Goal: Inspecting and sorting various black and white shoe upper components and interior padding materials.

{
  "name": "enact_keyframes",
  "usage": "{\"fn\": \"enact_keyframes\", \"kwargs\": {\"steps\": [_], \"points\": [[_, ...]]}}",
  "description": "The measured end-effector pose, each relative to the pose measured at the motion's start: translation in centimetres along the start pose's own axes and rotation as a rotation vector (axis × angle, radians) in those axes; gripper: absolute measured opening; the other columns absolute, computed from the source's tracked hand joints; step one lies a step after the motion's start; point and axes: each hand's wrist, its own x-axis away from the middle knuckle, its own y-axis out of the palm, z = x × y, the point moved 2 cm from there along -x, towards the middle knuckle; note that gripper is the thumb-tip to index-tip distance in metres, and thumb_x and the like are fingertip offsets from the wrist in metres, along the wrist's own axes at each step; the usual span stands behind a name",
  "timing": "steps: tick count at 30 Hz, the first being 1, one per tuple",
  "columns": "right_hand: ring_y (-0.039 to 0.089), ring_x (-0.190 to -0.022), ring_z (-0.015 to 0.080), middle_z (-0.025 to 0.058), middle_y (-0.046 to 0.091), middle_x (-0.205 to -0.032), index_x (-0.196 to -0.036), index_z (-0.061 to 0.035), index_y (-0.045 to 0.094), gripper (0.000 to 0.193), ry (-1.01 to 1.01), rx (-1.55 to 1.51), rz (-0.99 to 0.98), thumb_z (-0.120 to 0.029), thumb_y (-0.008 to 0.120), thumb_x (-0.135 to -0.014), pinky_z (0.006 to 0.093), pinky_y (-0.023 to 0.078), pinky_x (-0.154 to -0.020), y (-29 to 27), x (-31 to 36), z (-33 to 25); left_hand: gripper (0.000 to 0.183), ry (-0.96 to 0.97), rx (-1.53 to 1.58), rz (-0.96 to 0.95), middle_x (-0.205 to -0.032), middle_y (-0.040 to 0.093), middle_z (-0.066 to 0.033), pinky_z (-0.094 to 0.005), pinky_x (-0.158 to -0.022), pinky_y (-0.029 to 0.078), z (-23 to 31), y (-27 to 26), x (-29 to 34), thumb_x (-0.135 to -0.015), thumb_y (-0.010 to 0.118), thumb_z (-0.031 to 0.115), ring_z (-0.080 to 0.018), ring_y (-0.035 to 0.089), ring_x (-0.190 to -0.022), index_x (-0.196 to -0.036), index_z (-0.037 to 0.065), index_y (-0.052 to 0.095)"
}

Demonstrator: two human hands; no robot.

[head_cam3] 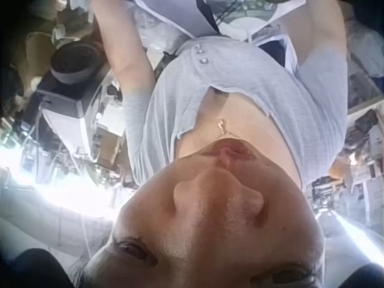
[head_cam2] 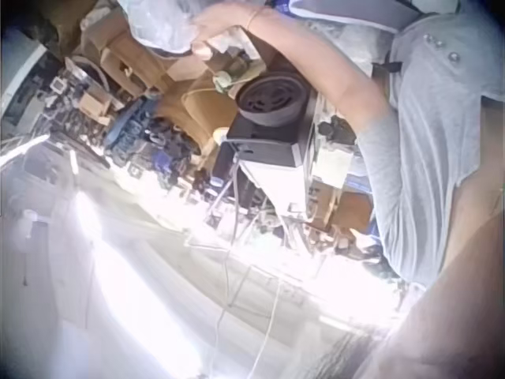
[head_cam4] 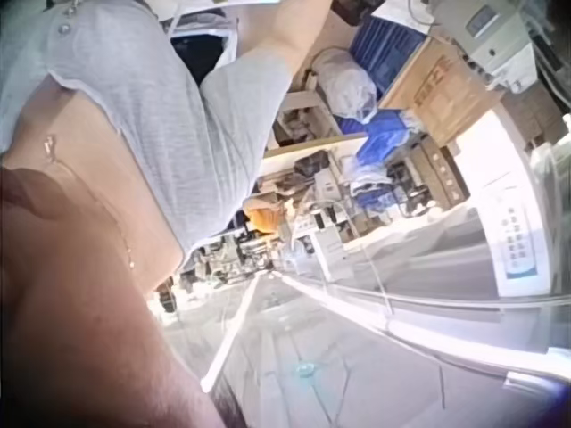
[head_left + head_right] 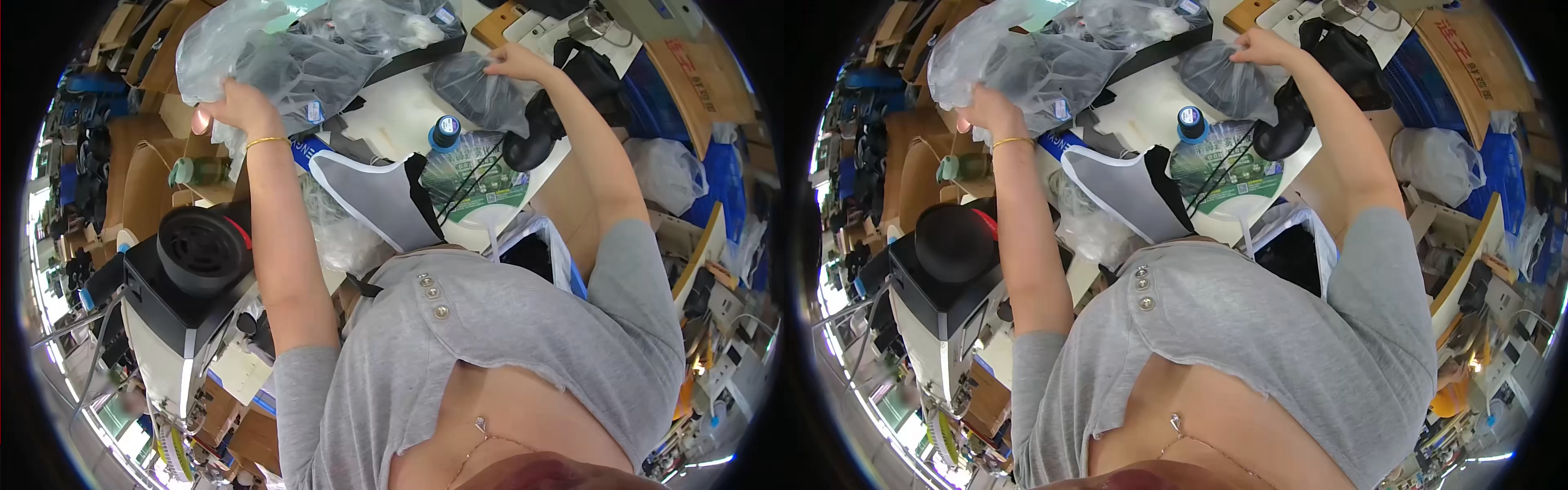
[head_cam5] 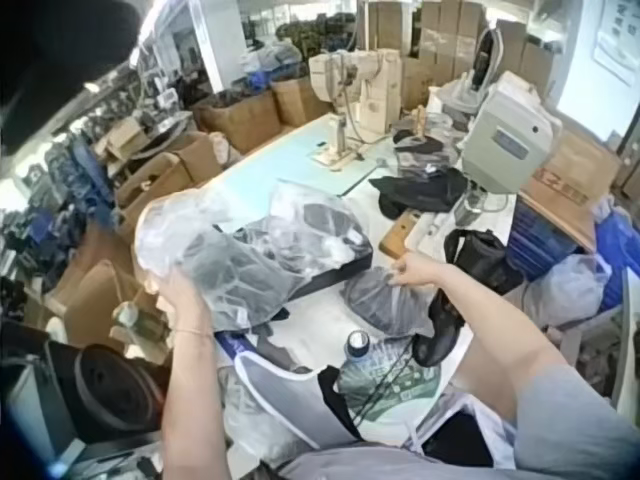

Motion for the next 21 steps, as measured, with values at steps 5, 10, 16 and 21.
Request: {"fn": "enact_keyframes", "kwargs": {"steps": [5, 10, 16, 21], "points": [[0.066, -0.08, 0.0244, 0.014, 0.069, -0.083, -0.096, -0.001, 0.069, 0.046, 0.019, 0.289, -0.069, -0.04, 0.073, -0.073, 0.0355, 0.05, -0.074, 0.2, -2.4, -2.5, 0.036, 0.087, 0.019, 0.062, -0.117, 0.052, -0.0133, -0.0341, -0.088, 0.044, -0.1, -1.9, -1.5, -0.082, 0.052, 0.001, -0.0231, 0.054, -0.1, -0.118, -0.002, 0.047], [0.065, -0.097, 0.0265, 0.0153, 0.068, -0.102, -0.111, 0.0027, 0.064, 0.054, 0.059, 0.376, -0.014, -0.039, 0.07, -0.077, 0.0321, 0.049, -0.086, -1.5, -3.7, -5.1, 0.036, 0.069, 0.012, 0.063, -0.117, 0.052, -0.0137, -0.034, -0.087, 0.045, -0.7, -2.3, -1.8, -0.082, 0.053, 0.001, -0.0228, 0.054, -0.097, -0.117, -0.002, 0.046], [0.048, -0.116, 0.0343, 0.0161, 0.048, -0.129, -0.13, -0.0037, 0.044, 0.069, -0.077, 0.202, 0.451, -0.037, 0.071, -0.077, 0.037, 0.041, -0.098, -2.2, -7.2, -5.4, 0.037, 0.152, -0.055, 0.027, -0.115, 0.053, -0.0132, -0.0326, -0.087, 0.044, -2.5, -3.0, -2.6, -0.081, 0.053, -0.001, -0.0239, 0.053, -0.094, -0.116, -0.006, 0.042], [0.035, -0.129, 0.045, 0.0308, 0.037, -0.138, -0.138, 0.0007, 0.037, 0.089, -0.256, 0.25, 0.67, -0.035, 0.078, -0.067, 0.0429, 0.033, -0.107, 0.2, -9.7, -12.8, 0.035, 0.378, -0.433, -0.007, -0.109, 0.056, -0.0169, -0.0378, -0.089, 0.043, -4.1, -4.1, -2.1, -0.079, 0.055, 0.002, -0.0301, 0.055, -0.096, -0.111, -0.007, 0.045]]}}
